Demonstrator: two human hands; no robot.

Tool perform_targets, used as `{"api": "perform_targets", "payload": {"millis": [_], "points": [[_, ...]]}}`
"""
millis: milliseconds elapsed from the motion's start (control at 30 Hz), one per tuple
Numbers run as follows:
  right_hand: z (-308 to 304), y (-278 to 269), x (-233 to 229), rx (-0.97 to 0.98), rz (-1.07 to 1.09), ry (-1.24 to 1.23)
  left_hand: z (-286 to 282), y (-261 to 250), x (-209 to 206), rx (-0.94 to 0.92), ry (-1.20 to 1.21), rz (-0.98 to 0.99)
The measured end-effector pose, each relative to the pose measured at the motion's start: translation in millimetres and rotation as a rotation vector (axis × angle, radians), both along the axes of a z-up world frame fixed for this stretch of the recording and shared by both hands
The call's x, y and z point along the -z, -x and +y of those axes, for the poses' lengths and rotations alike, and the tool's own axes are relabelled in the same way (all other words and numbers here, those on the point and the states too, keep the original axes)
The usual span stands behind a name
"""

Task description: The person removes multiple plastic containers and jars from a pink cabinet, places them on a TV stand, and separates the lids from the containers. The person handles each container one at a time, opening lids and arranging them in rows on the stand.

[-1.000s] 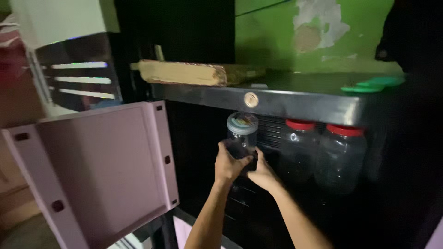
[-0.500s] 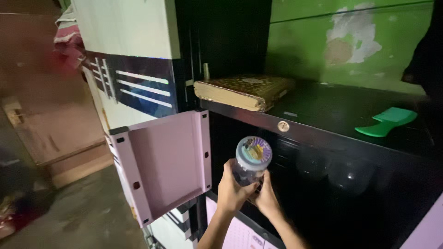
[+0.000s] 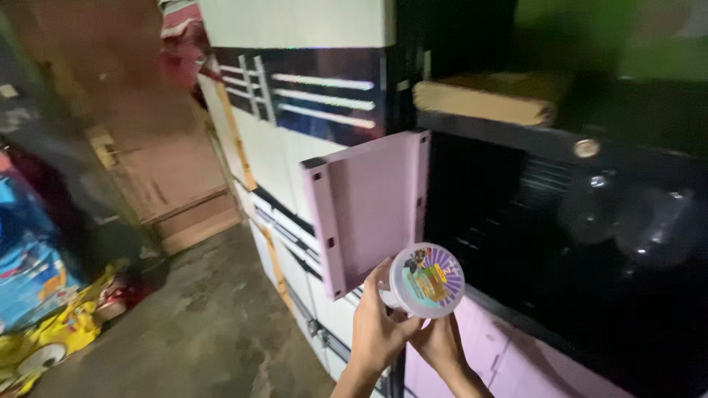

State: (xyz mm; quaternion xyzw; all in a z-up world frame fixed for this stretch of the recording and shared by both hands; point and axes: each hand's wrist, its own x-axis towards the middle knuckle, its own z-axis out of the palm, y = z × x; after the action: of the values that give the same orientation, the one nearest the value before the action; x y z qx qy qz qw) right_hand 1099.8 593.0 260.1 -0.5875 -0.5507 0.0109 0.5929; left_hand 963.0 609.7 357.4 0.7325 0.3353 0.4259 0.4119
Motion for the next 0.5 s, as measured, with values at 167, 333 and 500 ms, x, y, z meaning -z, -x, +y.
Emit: {"api": "perform_targets", "payload": {"millis": [167, 333, 500], "points": [[3, 90, 7, -0.06, -0.099, 0.13, -8, 92, 18, -0.076, -0.329, -0.057], [26, 177, 17, -0.221, -0.078, 0.044, -8, 179, 26, -0.246, -0.138, -0.002], [57, 273, 22, -0.468, -0.076, 0.047, -7, 267, 30, -0.557, -0.136, 0.013]]}}
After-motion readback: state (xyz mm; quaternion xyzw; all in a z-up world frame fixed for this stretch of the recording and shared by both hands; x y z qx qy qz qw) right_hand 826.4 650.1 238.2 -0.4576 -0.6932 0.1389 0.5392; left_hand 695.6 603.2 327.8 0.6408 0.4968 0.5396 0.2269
